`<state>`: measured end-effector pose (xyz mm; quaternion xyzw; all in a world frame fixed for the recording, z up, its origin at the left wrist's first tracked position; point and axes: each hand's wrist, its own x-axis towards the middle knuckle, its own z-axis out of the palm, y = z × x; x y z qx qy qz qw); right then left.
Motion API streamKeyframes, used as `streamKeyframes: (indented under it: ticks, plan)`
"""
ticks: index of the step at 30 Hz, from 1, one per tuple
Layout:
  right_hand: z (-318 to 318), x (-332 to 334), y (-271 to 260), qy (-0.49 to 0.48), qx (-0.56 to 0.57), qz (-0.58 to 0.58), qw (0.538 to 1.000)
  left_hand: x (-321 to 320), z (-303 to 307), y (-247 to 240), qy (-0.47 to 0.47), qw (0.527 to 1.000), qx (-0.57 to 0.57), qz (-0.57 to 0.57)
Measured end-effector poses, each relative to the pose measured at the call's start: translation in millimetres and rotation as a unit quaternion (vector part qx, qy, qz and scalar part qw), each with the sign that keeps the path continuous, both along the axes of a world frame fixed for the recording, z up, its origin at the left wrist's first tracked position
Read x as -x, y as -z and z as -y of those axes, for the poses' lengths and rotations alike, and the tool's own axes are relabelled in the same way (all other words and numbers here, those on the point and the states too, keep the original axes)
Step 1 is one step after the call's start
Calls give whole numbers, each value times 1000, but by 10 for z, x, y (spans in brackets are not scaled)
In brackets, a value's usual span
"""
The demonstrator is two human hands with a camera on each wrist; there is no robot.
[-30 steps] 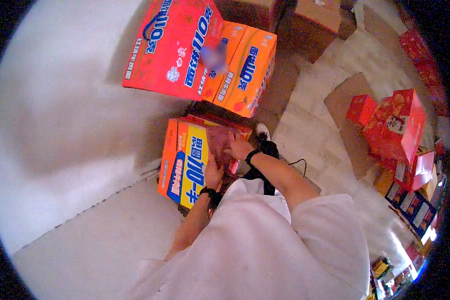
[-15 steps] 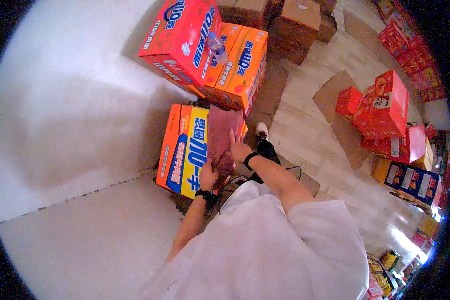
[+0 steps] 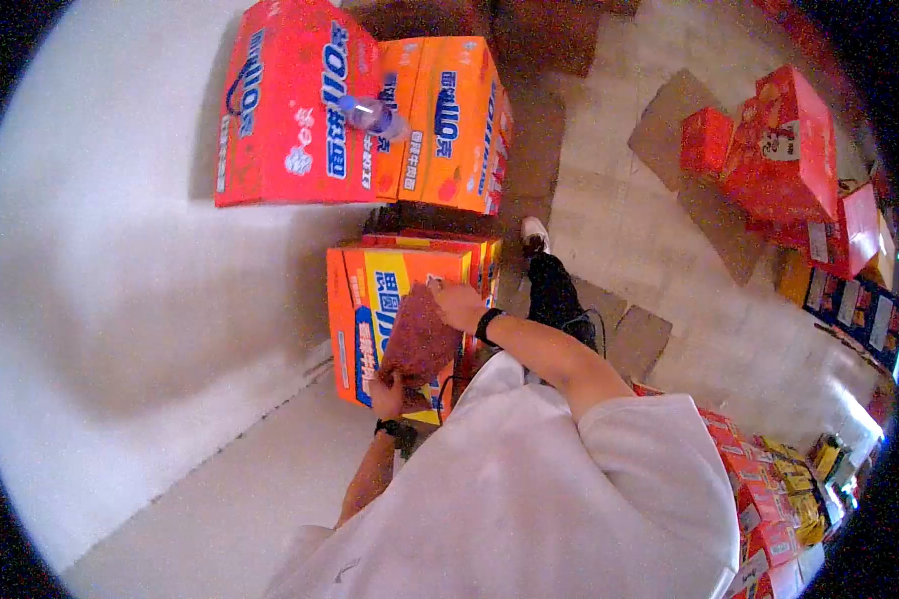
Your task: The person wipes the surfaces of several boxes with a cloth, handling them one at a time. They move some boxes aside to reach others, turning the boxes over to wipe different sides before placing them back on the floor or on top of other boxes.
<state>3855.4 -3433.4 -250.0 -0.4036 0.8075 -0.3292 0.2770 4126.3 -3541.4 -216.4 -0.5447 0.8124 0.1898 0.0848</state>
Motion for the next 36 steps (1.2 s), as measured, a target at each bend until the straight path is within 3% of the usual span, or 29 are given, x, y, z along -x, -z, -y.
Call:
streamKeyframes:
  ticks: [3,5,10,12,13,14,17,18,23,25,26,27,29,32,33,34,36]
  plan:
    - [-18,281,92,-62,-18,46,997,256,-138,51,-2,998,-44,50]
    - [-74,447,59,-180,-112,42,976,396,-235,87,7,993,42,115]
    - [-180,604,268,-202,-173,87,960,755,-324,118,27,977,120,174]
    - [-153,640,392,-211,-188,137,949,938,-284,17,-141,985,-92,26]
    - [-135,667,452,-211,-193,240,928,976,-277,21,-139,985,-93,31]
    - [-121,716,475,-209,-196,339,896,914,-259,140,-104,992,-66,8]
    - [-134,940,367,-168,-175,399,884,999,-156,298,-21,999,-33,-1]
    - [-175,1153,135,-169,-162,393,889,1123,-97,322,25,999,-23,11]
    - [-160,1164,358,-197,-215,365,884,1985,71,248,119,989,-60,-65]
    - [-236,1142,342,-67,-102,505,854,2205,78,221,162,982,-62,-68]
    - [-236,788,928,-44,-101,474,874,2313,59,190,142,983,-79,-90]
    - [-249,853,931,-44,-102,473,874,2347,51,192,122,981,-96,-113]
    - [-261,1096,845,-10,-159,551,819,2251,87,224,130,980,-104,-106]
    - [-444,1392,754,91,-123,345,926,2219,103,96,183,969,-111,-120]
    - [-487,1481,689,122,-116,270,948,2216,97,46,245,964,-85,-59]
    - [-493,1507,700,125,-116,263,950,2226,85,11,304,951,-58,1]
    - [-496,1496,751,279,-63,143,948,2190,43,48,315,948,-26,-19]
